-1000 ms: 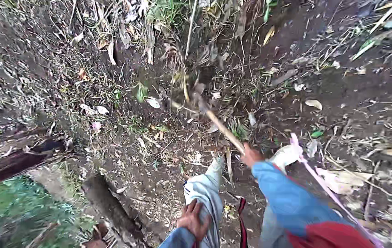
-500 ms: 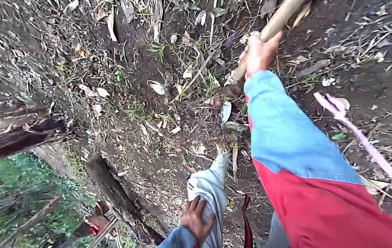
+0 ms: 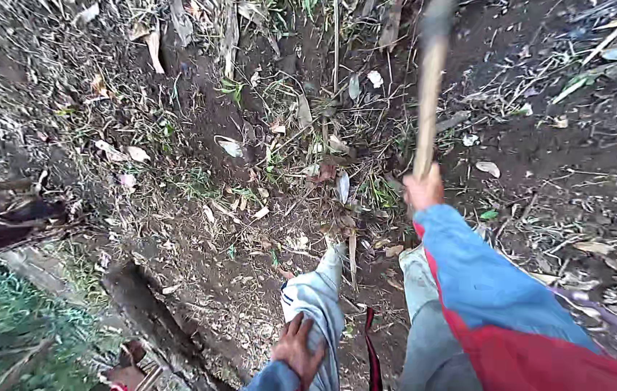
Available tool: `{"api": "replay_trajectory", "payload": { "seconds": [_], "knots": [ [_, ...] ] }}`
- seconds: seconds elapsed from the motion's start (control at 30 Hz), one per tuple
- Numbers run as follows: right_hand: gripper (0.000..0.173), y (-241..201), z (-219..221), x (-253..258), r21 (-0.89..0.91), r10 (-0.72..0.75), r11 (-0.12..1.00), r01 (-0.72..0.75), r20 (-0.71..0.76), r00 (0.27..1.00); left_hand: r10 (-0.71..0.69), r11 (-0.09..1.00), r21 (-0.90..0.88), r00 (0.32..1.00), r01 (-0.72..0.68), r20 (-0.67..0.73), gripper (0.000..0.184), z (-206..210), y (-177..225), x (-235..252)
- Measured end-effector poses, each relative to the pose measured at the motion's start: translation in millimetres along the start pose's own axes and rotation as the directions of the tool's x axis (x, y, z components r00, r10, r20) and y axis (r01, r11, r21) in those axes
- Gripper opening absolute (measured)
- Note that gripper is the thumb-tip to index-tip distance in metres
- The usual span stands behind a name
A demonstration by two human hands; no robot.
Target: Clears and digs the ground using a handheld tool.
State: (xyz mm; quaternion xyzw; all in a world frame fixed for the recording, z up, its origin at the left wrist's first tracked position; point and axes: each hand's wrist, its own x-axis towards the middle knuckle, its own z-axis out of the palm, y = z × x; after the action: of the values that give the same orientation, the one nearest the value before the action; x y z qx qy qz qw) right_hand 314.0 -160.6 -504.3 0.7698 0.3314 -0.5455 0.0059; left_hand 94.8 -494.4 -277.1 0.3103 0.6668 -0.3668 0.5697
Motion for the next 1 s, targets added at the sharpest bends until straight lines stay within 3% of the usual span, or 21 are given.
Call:
{"api": "replay_trajectory", "payload": {
  "seconds": [0.03,0.1,0.13,0.17,0.2,0.27,0.3,0.37,0.43,0.5,0.57,0.67,0.7,0.77,0.83,0.87,0.93,1.0],
  "knots": [
    [0.078,-36.3,12.2,14.7,0.194,-0.055,0.979,0.066,-0.062,0.997,-0.006,1.0,0.006,1.0,0.006,-0.004,0.072,1.3,0.3,1.1],
    [0.071,-103.5,40.0,42.3,0.591,-0.136,0.783,0.193,-0.139,0.981,-0.024,1.0,0.01,1.0,0.024,0.011,0.072,6.4,3.0,-2.0],
    [0.065,-126.5,54.5,53.1,0.702,-0.144,0.681,0.207,-0.148,0.978,-0.029,1.0,0.007,1.0,0.029,0.008,0.071,7.6,4.8,-3.1],
    [0.063,-138.7,69.3,60.3,0.725,-0.144,0.661,0.192,-0.129,0.981,-0.031,1.0,0.004,1.0,0.031,-0.005,0.071,7.6,6.4,-1.6],
    [0.067,-133.2,82.8,61.3,0.645,-0.144,0.748,0.158,-0.074,0.987,-0.029,1.0,0.003,0.999,0.029,-0.018,0.07,8.2,7.3,-1.6],
    [0.079,-57.7,98.2,43.6,0.176,-0.116,0.98,0.092,0.132,0.984,-0.023,1.0,0.006,0.999,0.023,-0.029,0.069,9.3,9.1,-4.1],
    [0.077,-2.1,98.4,27.8,-0.093,-0.083,0.99,0.106,0.227,0.97,-0.023,1.0,0.012,0.999,0.024,-0.024,0.069,8.8,10.7,-5.6],
    [0.076,93.0,78.7,-14.5,-0.479,0.064,0.869,0.126,0.36,0.931,-0.036,0.999,0.01,0.999,0.036,-0.005,0.07,5.0,14.8,-7.5],
    [0.078,129.8,47.1,-46.7,-0.631,0.202,0.769,0.1,0.389,0.899,-0.041,0.999,0.007,0.999,0.041,-0.024,0.071,5.9,14.1,-0.4],
    [0.076,145.2,5.6,-74.2,-0.626,0.265,0.779,0.021,0.359,0.895,-0.031,1.0,0.002,0.999,0.031,-0.005,0.07,14.6,14.4,-10.4],
    [0.072,113.4,-20.4,-63.9,-0.517,0.208,0.855,-0.033,0.283,0.936,-0.024,1.0,0.006,0.999,0.024,-0.021,0.071,12.7,17.1,-1.5],
    [0.074,44.7,-18.2,-41.2,-0.076,0.087,0.994,-0.08,0.093,0.992,-0.023,0.999,0.022,0.999,0.023,-0.024,0.071,20.0,15.2,-7.8],
    [0.077,15.4,-9.1,-24.8,0.103,0.025,0.994,-0.027,0.019,0.999,-0.021,1.0,0.021,1.0,0.021,-0.022,0.071,19.5,16.0,-6.3],
    [0.081,-46.8,12.0,9.4,0.441,-0.046,0.895,0.07,-0.066,0.997,-0.02,1.0,0.022,0.999,0.021,-0.037,0.071,21.6,17.0,-5.4],
    [0.078,-69.3,33.9,33.5,0.51,-0.027,0.857,0.069,-0.089,0.996,-0.031,0.999,0.027,0.998,0.032,-0.046,0.071,24.2,17.8,-6.7],
    [0.08,-52.2,41.3,36.5,0.389,-0.013,0.921,0.033,-0.053,0.998,-0.035,0.999,0.024,0.999,0.036,-0.039,0.07,24.9,18.1,-8.5],
    [0.083,42.2,39.9,16.3,-0.059,0.043,0.998,-0.036,0.128,0.991,-0.044,0.999,0.011,0.999,0.044,0.008,0.07,21.6,21.5,-10.5],
    [0.081,138.1,29.3,-22.4,-0.388,0.158,0.921,-0.042,0.272,0.949,-0.036,0.999,0.011,0.999,0.036,-0.018,0.07,23.4,21.5,-9.5]
  ]
}}
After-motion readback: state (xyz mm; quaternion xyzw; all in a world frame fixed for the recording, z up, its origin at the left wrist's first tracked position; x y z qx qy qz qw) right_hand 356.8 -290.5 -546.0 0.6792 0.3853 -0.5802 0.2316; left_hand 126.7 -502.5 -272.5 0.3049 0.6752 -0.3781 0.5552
